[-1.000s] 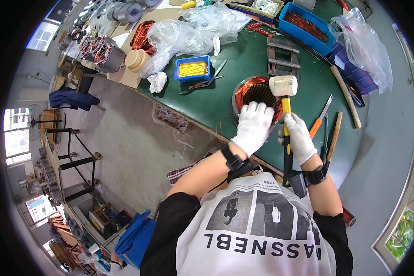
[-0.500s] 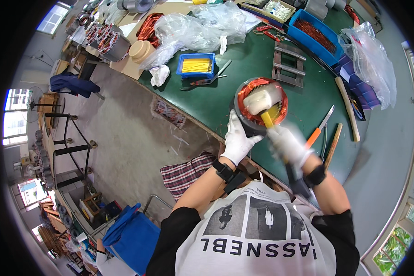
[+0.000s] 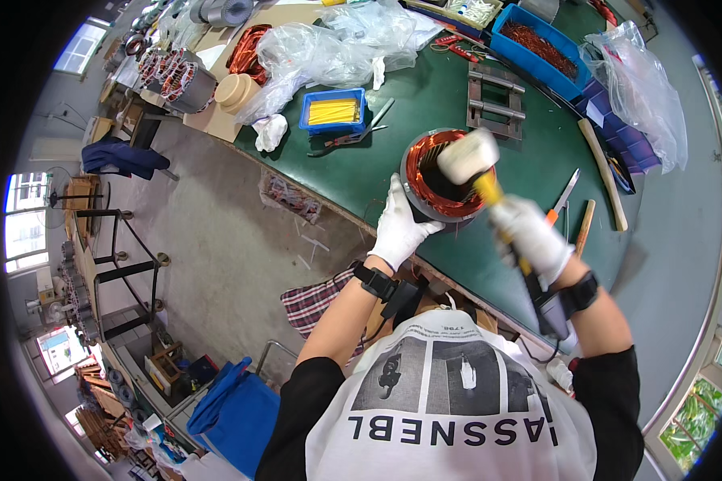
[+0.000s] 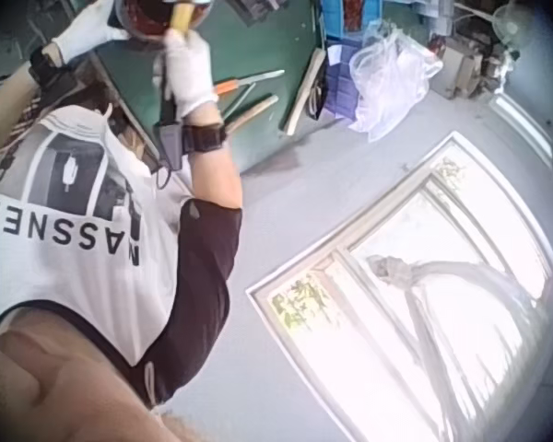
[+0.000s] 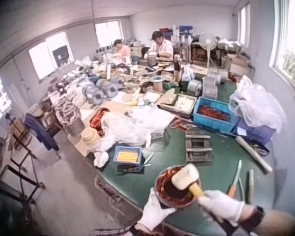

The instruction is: Assembling a motor stator by inserting insulation and shaping the coils using tools.

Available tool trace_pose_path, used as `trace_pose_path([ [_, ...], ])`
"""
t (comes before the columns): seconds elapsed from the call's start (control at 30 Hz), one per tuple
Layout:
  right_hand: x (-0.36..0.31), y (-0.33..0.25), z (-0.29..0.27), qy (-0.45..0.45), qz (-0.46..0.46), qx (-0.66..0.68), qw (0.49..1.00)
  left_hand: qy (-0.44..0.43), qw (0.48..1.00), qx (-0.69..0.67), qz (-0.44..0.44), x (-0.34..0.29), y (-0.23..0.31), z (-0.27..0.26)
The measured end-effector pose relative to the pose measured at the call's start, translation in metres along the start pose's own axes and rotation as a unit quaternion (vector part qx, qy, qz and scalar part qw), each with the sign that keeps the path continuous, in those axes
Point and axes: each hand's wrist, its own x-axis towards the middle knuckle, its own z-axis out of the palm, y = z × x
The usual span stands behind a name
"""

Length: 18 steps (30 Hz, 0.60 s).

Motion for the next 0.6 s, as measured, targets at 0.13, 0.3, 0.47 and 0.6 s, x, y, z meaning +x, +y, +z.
trace_pose_path([
  [0.13, 0.017, -0.008, -0.073, 0.255, -0.159, 0.321, 0.898, 0.042, 0.999, -0.001, 0.025, -0.008, 0.004, 0.017],
  [0.3, 0.014, 0.032, 0.031, -0.02, 0.038, 0.028, 0.999, -0.011, 0.997, -0.074, 0.037, 0.007, 0.002, 0.0],
  [0.47, 0.017, 0.049, 0.04, -0.08, 0.006, 0.155, 0.985, -0.045, 0.991, -0.107, 0.071, 0.014, -0.025, -0.007],
  [0.6, 0.005, 0.052, 0.035, -0.037, -0.002, 0.201, 0.979, -0.041, 0.995, -0.086, 0.032, -0.018, -0.013, 0.025],
])
